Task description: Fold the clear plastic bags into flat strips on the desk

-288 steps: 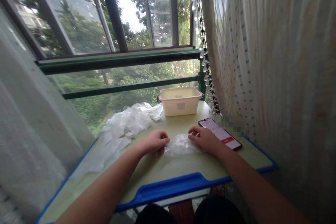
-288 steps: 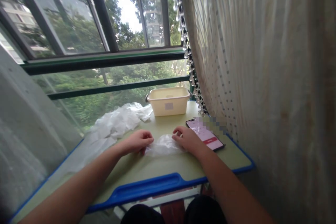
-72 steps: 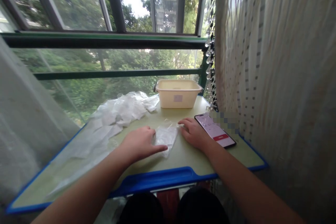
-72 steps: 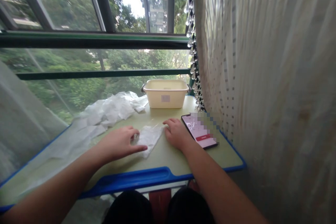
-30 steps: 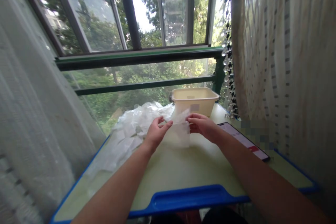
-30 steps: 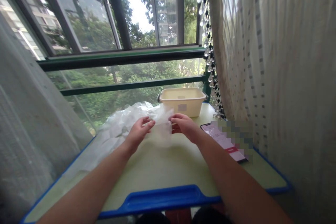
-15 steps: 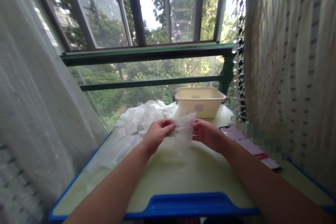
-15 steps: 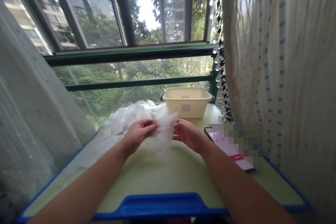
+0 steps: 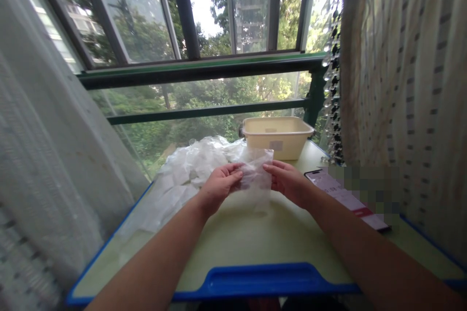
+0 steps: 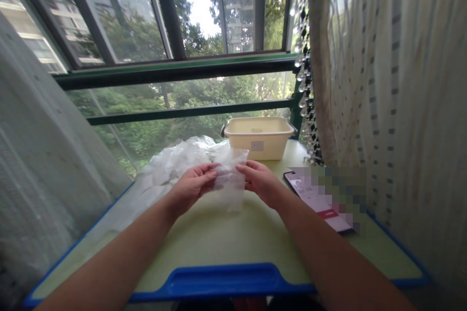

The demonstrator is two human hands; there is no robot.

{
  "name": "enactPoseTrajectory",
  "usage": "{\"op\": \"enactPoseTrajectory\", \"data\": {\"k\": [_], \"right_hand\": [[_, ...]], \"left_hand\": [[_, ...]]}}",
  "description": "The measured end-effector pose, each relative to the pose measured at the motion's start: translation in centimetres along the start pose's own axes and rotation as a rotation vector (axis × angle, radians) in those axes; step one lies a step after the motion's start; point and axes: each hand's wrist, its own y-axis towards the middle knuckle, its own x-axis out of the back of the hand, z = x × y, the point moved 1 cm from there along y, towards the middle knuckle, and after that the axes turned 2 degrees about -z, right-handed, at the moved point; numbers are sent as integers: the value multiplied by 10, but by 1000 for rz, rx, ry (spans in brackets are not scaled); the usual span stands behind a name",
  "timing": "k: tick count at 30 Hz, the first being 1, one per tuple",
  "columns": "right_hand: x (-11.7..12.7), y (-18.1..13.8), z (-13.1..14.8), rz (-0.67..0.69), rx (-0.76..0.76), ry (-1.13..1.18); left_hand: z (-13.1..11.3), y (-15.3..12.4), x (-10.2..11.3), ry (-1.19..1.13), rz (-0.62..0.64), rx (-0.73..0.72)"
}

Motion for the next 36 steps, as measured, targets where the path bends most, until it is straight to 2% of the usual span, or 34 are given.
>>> {"op": "enactPoseTrajectory", "data": {"k": [4, 10, 15, 18, 21, 25, 30, 33, 36], "right_hand": [[1, 0, -1, -7, -31, 19], [2, 2, -2, -34, -54, 144], [3, 5, 1, -115, -40, 232], [3, 5, 3, -135, -23, 257], [1, 3, 3, -54, 4, 278], [-4, 0, -1, 108, -61, 297], [-7, -2, -7, 87, -239, 300], [-10, -4, -8, 119, -329, 291], [-11, -5, -8, 120, -319, 288]], "left_hand": [[2, 0, -1, -37, -24, -5], [4, -3, -4, 56, -52, -9], [0, -8, -5, 179, -111, 78], [-3, -11, -6, 187, -73, 127], [-3, -11, -3, 159, -71, 104], [1, -6, 3, 102, -178, 27], [1, -3, 5, 66, -185, 1], [-1, -4, 4, 55, -171, -2], [-2, -4, 3, 73, -161, -16]]}}
